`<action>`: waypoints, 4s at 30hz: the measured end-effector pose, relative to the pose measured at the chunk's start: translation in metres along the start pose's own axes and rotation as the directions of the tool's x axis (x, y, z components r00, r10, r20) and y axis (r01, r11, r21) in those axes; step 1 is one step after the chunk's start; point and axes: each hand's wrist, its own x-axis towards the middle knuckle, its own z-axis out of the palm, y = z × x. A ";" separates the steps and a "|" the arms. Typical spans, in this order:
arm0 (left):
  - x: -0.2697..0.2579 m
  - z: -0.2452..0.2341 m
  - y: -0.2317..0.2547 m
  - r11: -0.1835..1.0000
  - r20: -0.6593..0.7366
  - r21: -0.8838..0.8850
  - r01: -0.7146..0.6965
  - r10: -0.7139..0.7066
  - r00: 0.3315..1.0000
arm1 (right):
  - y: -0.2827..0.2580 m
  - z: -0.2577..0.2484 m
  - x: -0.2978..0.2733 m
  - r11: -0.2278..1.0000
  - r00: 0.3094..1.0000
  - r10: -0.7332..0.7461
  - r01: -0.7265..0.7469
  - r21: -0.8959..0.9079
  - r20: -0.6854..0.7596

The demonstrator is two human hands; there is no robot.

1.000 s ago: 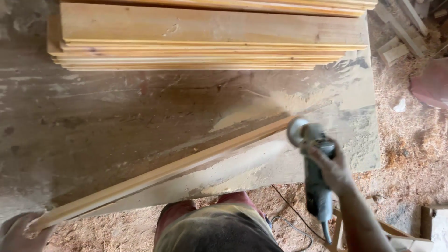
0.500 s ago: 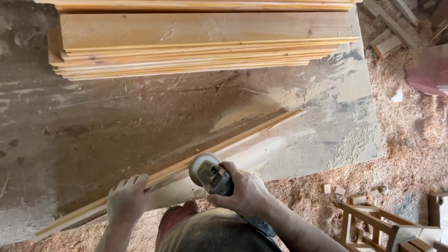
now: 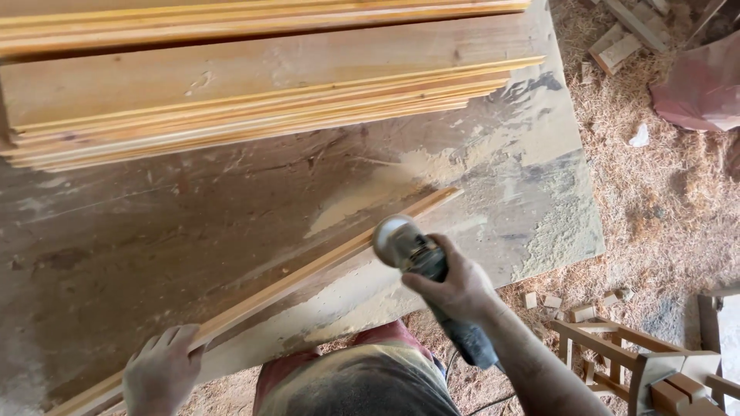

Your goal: The person sands the edges and surfaces of wooden boards one at a time using a power sander, flipping and repositioning them by hand to reach all sides.

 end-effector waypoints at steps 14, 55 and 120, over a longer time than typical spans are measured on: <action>-0.002 0.025 -0.011 0.989 0.052 0.119 0.091 -0.097 0.994 | 0.107 -0.098 0.060 0.919 0.954 -0.124 0.214 0.332 -0.272; 0.078 -0.060 0.087 0.955 0.198 -0.228 0.190 -0.145 0.969 | -0.102 0.317 -0.054 0.690 0.777 -0.246 0.560 -0.458 0.580; 0.100 -0.064 0.086 0.917 0.334 -0.299 0.264 -0.159 0.929 | -0.087 0.276 -0.027 0.808 0.853 -0.344 0.482 -0.340 0.392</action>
